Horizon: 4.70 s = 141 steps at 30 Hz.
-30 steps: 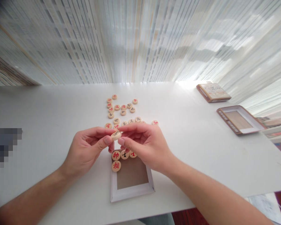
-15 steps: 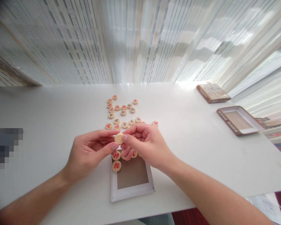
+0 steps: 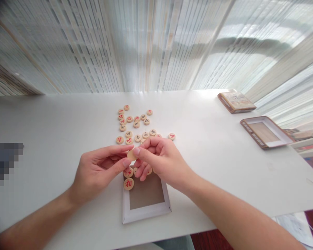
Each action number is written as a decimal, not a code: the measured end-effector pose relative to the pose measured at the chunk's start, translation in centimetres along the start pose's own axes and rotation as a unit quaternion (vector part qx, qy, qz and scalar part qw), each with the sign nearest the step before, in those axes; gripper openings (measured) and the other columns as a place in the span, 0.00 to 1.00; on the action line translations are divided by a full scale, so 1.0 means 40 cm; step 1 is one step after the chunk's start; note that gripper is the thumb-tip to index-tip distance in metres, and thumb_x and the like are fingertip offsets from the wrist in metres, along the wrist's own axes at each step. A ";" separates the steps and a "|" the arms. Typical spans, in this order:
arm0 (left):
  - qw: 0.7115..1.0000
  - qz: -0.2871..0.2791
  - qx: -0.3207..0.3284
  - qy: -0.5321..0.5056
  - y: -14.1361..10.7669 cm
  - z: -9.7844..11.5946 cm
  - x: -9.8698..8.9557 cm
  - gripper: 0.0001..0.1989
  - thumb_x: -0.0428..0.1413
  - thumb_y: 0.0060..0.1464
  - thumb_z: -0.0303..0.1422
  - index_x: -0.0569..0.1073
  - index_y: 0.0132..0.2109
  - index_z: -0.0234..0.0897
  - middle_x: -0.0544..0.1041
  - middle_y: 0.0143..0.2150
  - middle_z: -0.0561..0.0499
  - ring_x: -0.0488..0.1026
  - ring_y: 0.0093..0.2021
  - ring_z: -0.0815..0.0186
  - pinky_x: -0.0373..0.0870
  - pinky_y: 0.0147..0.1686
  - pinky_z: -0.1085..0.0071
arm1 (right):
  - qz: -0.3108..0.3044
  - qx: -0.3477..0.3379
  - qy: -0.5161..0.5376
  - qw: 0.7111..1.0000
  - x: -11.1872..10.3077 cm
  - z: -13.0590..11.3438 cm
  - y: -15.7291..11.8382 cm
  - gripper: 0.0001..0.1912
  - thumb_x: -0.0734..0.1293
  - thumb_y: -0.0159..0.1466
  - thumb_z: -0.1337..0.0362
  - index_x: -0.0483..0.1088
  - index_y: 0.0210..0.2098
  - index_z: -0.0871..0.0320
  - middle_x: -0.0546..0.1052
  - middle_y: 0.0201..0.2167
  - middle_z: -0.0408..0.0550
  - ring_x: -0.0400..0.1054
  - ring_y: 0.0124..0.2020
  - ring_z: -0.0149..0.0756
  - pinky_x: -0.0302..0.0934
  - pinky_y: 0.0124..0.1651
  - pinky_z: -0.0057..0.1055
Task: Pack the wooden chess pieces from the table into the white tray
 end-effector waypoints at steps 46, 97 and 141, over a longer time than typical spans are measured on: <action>0.996 -0.045 0.067 0.023 0.000 0.020 0.013 0.19 0.68 0.60 0.19 0.87 0.53 0.45 0.90 0.40 0.55 0.87 0.36 0.68 0.86 0.41 0.76 | -0.010 -0.023 -0.008 1.000 0.005 0.000 -0.005 0.17 0.87 0.53 0.63 0.78 0.32 0.60 0.80 0.20 0.41 0.71 0.19 0.27 0.69 0.24 0.21; 0.996 0.076 -0.027 0.029 0.033 0.001 -0.052 0.10 0.64 0.63 0.34 0.86 0.35 0.35 0.86 0.34 0.48 0.81 0.33 0.65 0.82 0.36 0.70 | -0.114 -0.306 -0.571 0.753 0.030 -0.077 -0.070 0.02 0.72 0.68 0.68 0.77 0.41 0.57 0.80 0.29 0.44 0.71 0.27 0.32 0.66 0.32 0.29; 0.971 0.060 0.047 0.226 0.056 -0.035 -0.074 0.12 0.60 0.61 0.35 0.84 0.32 0.37 0.87 0.32 0.49 0.80 0.30 0.64 0.77 0.32 0.72 | -0.171 -0.253 -0.783 0.541 0.074 0.040 -0.128 0.13 0.67 0.74 0.74 0.72 0.32 0.58 0.76 0.26 0.44 0.65 0.23 0.36 0.47 0.29 0.37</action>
Point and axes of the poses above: each hand's wrist, its own y-axis towards the middle knuckle, its own x-axis out of the palm, z = x × y, the point moved 5 cm from there along y, towards the middle knuckle
